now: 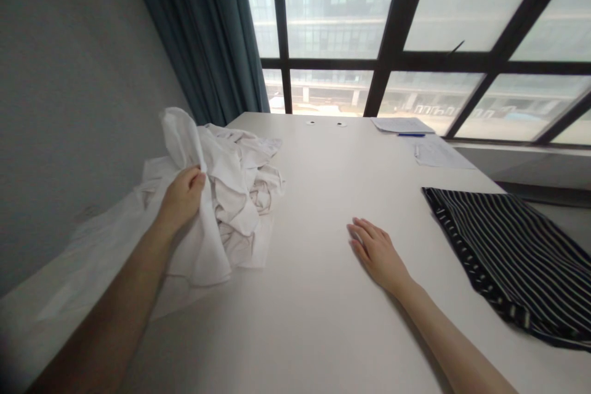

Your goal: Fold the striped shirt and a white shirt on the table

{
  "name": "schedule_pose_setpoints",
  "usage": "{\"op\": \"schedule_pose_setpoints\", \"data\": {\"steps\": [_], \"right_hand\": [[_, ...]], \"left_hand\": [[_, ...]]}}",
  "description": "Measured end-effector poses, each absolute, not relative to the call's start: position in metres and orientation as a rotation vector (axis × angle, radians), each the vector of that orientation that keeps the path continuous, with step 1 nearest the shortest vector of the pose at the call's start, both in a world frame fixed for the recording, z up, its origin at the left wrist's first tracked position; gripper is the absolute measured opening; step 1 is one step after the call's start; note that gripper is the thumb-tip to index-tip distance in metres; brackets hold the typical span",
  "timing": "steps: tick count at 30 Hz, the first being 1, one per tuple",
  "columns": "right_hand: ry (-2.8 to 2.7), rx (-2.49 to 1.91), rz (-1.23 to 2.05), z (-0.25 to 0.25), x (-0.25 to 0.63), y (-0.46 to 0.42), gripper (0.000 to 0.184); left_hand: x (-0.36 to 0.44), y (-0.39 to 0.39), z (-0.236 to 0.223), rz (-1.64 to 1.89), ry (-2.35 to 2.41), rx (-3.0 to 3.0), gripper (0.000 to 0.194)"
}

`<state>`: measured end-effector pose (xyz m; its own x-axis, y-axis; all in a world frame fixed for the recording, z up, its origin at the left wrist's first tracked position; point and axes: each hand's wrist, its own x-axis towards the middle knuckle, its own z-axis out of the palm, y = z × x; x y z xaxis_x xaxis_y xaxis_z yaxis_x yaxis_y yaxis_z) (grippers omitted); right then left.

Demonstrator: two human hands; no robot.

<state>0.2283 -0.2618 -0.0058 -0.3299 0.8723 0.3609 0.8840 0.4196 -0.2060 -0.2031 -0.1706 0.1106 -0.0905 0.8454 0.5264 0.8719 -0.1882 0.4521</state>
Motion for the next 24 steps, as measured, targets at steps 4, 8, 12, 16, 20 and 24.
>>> {"op": "schedule_pose_setpoints", "data": {"steps": [4, 8, 12, 16, 20, 24], "right_hand": [[-2.266, -1.501, -0.036, -0.005, 0.229, -0.262, 0.040], [-2.270, -1.496, -0.045, -0.006, 0.229, -0.261, 0.040], [-2.277, -1.499, -0.045, -0.007, 0.230, -0.261, 0.040], [-2.277, -1.507, -0.043, -0.006, 0.230, -0.261, 0.039], [-2.283, -1.500, -0.045, -0.005, 0.230, -0.262, 0.040], [-2.273, -1.490, -0.059, -0.005, 0.230, -0.262, 0.040]], "left_hand": [[-0.157, -0.201, 0.130, -1.449, -1.791, -2.312, 0.022], [-0.112, -0.228, 0.130, -1.473, -1.574, -2.660, 0.026], [-0.088, -0.238, 0.111, -1.167, -1.429, -2.950, 0.024], [-0.081, -0.242, 0.098, -0.761, -1.370, -2.992, 0.020], [-0.089, -0.240, 0.106, -0.674, -1.521, -2.894, 0.019], [-0.119, -0.228, 0.125, -0.809, -1.813, -2.642, 0.018]]}}
